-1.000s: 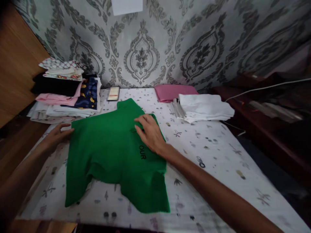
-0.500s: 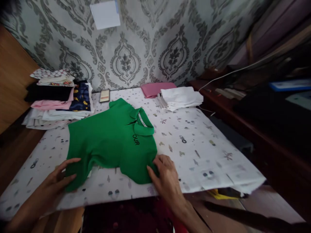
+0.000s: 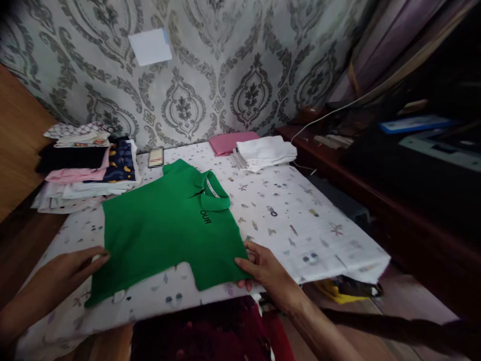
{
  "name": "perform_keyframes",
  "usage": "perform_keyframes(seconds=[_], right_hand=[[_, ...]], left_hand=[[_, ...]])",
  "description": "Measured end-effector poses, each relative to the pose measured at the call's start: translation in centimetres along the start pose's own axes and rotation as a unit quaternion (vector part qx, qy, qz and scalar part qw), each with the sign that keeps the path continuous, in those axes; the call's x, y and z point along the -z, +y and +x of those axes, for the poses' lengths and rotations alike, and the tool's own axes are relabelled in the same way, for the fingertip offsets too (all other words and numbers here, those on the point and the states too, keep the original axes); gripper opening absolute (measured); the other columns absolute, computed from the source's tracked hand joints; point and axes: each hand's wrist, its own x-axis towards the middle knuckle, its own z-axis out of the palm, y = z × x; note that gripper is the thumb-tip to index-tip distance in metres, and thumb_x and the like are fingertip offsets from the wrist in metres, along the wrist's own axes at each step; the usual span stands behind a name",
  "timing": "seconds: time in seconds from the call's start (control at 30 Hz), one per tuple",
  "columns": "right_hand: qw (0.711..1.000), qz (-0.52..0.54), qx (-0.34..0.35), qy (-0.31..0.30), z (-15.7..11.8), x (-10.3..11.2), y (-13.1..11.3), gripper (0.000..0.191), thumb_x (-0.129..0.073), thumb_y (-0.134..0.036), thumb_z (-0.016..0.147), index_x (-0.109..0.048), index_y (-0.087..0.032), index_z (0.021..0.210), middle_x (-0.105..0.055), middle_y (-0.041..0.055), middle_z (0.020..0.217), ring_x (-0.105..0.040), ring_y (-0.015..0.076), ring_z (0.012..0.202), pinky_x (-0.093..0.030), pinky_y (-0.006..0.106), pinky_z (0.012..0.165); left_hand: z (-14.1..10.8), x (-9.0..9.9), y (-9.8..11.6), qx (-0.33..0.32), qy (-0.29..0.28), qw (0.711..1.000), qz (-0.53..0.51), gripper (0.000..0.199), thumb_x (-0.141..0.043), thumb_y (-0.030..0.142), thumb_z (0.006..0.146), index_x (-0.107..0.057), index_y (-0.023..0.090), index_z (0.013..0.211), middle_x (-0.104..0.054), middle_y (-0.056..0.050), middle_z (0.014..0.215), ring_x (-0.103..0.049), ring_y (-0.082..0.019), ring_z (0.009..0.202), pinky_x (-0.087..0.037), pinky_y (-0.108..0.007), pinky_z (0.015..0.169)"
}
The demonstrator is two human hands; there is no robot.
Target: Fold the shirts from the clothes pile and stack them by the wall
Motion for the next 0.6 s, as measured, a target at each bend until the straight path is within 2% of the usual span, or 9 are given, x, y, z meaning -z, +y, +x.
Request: perform_keyframes(seconds=[0.07,0.13,0.17,0.23,0.33,0.4,0.53,0.6], right_hand=[[1.0,0.008,-0.001,-0.012,0.0,0.2,0.0,0.044,-0.085,-0.045,0.064,-0.059,-0.018,0.087,-0.06,-0.0026,0.065,-0.054,0.0078,0.047,-0.038,0.019,0.041],[1.0,0.015,-0.001,-0.021,-0.1,0.4,0.1,0.042,-0.085,-0.046,0.065,-0.06,-0.017,0.085,-0.06,-0.0024,0.063,-0.055,0.0077,0.048,-0.039,0.018,0.042],[1.0,0.017,-0.001,-0.026,-0.1,0.5,0.1,0.042,-0.084,-0.047,0.066,-0.061,-0.017,0.084,-0.061,-0.0019,0.063,-0.055,0.0075,0.048,-0.039,0.018,0.043],[0.999,0.019,-0.002,-0.038,0.0,0.8,0.2,0.041,-0.083,-0.049,0.067,-0.063,-0.016,0.084,-0.063,-0.0009,0.065,-0.055,0.0071,0.049,-0.04,0.018,0.044],[0.999,0.019,-0.003,-0.05,0.1,1.0,0.3,0.043,-0.083,-0.05,0.067,-0.065,-0.016,0.084,-0.063,-0.0009,0.066,-0.054,0.0071,0.049,-0.041,0.019,0.046],[0.998,0.018,-0.004,-0.054,0.3,1.1,0.4,0.043,-0.083,-0.05,0.067,-0.065,-0.015,0.086,-0.063,-0.0014,0.066,-0.054,0.0073,0.049,-0.041,0.02,0.047],[0.998,0.006,-0.007,-0.068,0.5,1.2,0.4,0.044,-0.083,-0.049,0.068,-0.067,-0.014,0.088,-0.063,-0.0016,0.066,-0.056,0.0075,0.049,-0.04,0.019,0.046],[0.997,-0.002,-0.006,-0.072,0.6,1.2,0.4,0.043,-0.082,-0.049,0.068,-0.067,-0.014,0.087,-0.063,-0.0015,0.065,-0.057,0.0076,0.05,-0.04,0.018,0.045]], left_hand=[[2.8,-0.3,3.5,-0.054,0.006,0.998,0.034,0.045,-0.041,0.06,0.092,-0.068,0.031,0.113,-0.075,-0.002,0.087,-0.071,-0.026,0.078,-0.055,-0.034,0.065],[6.0,-1.9,6.7,-0.146,0.012,0.989,0.012,0.052,-0.032,0.054,0.098,-0.054,0.027,0.136,-0.071,-0.005,0.121,-0.068,-0.025,0.108,-0.056,-0.036,0.085],[7.5,-3.2,8.0,-0.192,0.011,0.981,0.011,0.054,-0.03,0.053,0.1,-0.047,0.025,0.142,-0.061,-0.007,0.139,-0.059,-0.025,0.125,-0.05,-0.039,0.099],[10.0,-6.1,9.7,-0.262,-0.032,0.964,0.034,0.058,-0.028,0.052,0.101,-0.037,0.021,0.149,-0.041,-0.009,0.156,-0.037,-0.024,0.145,-0.035,-0.044,0.116],[11.5,-9.9,11.3,-0.329,-0.099,0.935,0.088,0.064,-0.028,0.057,0.101,-0.03,0.02,0.153,-0.027,-0.011,0.163,-0.019,-0.024,0.152,-0.018,-0.05,0.123],[11.2,-11.3,12.3,-0.367,-0.13,0.915,0.108,0.067,-0.027,0.059,0.1,-0.027,0.02,0.154,-0.022,-0.01,0.164,-0.014,-0.023,0.153,-0.014,-0.052,0.124],[10.2,-11.7,14.4,-0.427,-0.177,0.88,0.109,0.068,-0.025,0.061,0.099,-0.03,0.02,0.154,-0.02,-0.009,0.164,-0.011,-0.022,0.153,-0.014,-0.05,0.125],[10.5,-11.6,15.1,-0.432,-0.184,0.878,0.095,0.068,-0.027,0.061,0.098,-0.029,0.021,0.154,-0.021,-0.009,0.164,-0.012,-0.021,0.153,-0.015,-0.047,0.126]])
